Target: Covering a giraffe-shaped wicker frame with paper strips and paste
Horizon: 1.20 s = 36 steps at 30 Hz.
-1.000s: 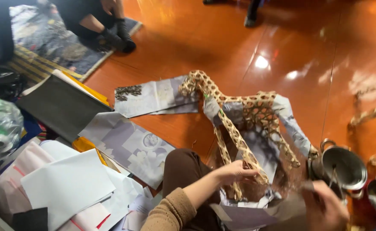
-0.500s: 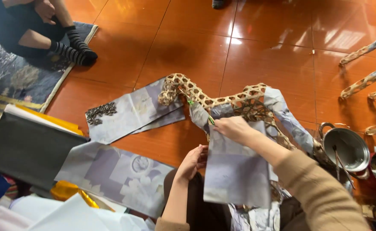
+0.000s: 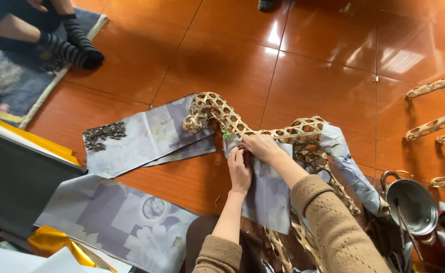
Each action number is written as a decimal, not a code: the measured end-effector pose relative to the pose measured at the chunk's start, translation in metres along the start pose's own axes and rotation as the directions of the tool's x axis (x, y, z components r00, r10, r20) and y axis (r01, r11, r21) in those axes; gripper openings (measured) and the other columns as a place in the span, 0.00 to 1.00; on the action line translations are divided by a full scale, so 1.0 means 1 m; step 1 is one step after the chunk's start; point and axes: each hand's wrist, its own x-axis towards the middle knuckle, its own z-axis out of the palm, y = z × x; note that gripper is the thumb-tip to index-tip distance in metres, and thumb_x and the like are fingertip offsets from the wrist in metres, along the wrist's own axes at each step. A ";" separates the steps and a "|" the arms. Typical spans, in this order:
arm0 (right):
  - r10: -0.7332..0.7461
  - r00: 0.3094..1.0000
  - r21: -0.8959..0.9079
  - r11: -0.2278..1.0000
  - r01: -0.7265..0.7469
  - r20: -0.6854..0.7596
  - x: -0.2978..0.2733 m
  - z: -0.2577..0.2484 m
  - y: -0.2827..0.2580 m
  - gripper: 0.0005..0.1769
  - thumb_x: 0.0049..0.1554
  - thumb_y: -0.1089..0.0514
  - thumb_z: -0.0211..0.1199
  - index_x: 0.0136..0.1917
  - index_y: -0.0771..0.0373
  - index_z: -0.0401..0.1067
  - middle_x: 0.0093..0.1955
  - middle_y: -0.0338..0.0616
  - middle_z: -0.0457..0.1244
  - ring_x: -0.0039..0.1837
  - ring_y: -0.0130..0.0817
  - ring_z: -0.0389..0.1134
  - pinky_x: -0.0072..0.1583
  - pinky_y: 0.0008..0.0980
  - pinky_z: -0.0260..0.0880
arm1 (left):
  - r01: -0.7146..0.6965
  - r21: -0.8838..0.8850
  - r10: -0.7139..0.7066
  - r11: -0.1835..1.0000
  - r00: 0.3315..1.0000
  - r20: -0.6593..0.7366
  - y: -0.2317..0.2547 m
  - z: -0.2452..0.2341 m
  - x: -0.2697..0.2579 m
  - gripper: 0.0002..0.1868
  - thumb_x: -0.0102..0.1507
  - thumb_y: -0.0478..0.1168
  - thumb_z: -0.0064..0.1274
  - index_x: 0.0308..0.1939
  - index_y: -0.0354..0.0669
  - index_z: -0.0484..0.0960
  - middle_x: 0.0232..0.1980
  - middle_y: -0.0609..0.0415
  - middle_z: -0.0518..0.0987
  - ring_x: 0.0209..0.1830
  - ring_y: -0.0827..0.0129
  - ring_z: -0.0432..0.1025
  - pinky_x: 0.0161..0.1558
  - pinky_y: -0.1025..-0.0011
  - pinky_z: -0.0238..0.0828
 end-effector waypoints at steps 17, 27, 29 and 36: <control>0.157 0.985 -0.071 0.984 -0.161 -0.065 -0.090 0.033 -0.067 0.35 0.61 0.49 0.51 0.74 0.73 0.50 0.69 0.64 0.55 0.70 0.51 0.59 0.62 0.44 0.66 | -0.169 0.287 0.072 0.943 0.945 0.319 -0.057 0.026 -0.021 0.25 0.71 0.44 0.28 0.73 0.56 0.59 0.77 0.60 0.56 0.78 0.72 0.46 0.74 0.66 0.28; 0.316 0.908 0.633 0.652 -0.417 0.273 -0.077 -0.010 -0.059 0.42 0.54 0.49 0.64 0.75 0.66 0.52 0.66 0.69 0.58 0.68 0.60 0.59 0.65 0.51 0.64 | -0.061 0.323 0.000 0.944 0.983 0.184 -0.057 0.031 -0.024 0.29 0.69 0.52 0.25 0.75 0.57 0.55 0.78 0.56 0.54 0.78 0.59 0.44 0.71 0.52 0.35; 0.345 0.904 0.605 0.673 -0.425 0.252 -0.074 0.012 -0.051 0.41 0.54 0.49 0.63 0.75 0.63 0.52 0.65 0.66 0.60 0.67 0.57 0.61 0.64 0.50 0.66 | -0.014 0.387 -0.035 0.922 0.992 0.117 -0.035 0.016 -0.014 0.30 0.67 0.56 0.29 0.74 0.57 0.57 0.74 0.54 0.58 0.73 0.61 0.51 0.68 0.57 0.43; 0.361 0.865 0.511 0.700 -0.498 0.348 -0.059 0.007 -0.064 0.37 0.57 0.49 0.50 0.76 0.60 0.45 0.60 0.71 0.62 0.65 0.55 0.64 0.65 0.51 0.66 | 0.464 -0.052 -0.440 0.884 0.865 0.240 -0.009 -0.012 -0.019 0.26 0.66 0.60 0.43 0.61 0.50 0.71 0.55 0.46 0.77 0.54 0.56 0.74 0.54 0.64 0.69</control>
